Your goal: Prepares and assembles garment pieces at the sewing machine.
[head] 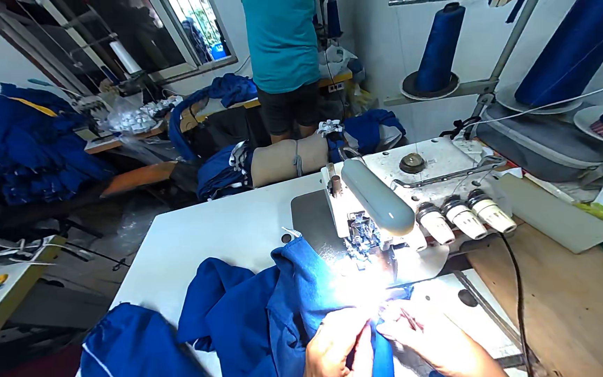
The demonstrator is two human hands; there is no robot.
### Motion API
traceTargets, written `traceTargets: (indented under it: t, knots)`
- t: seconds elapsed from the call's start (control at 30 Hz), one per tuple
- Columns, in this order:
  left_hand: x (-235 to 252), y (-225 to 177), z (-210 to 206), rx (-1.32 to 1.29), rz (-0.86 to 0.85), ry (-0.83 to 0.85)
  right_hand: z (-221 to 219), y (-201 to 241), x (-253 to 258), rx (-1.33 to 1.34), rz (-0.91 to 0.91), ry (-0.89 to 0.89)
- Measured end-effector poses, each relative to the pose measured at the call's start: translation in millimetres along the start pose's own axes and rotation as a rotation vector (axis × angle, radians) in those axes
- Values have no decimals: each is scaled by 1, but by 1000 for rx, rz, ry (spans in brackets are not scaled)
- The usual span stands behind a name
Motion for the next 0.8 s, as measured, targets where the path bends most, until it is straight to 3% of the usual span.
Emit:
traceTargets:
  t: [0.27, 0.4, 0.57, 0.67, 0.8]
  knots:
    - [-4, 5, 2, 25, -21, 72, 16, 19, -15, 55, 75, -145]
    - [-2, -17, -2, 42, -42, 54, 4, 50, -32, 39, 257, -144]
    - [-5, -8, 3, -282, 264, -58, 7, 56, -50, -313, 259, -237]
    - [-13, -1, 3, -575, 502, -55, 2, 56, -64, -511, 411, -312]
    - [-22, 5, 1, -704, 554, -18, -11, 51, -69, -611, 548, -382]
Point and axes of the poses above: each hand's wrist, its own x-axis towards the middle knuckle, its own z-axis out of the back of the hand, y = z × x, the point moved 2 cm from there along x, towards the middle knuckle, and after that the axes turned 15 degrees about -y, right-handed, at the moved point
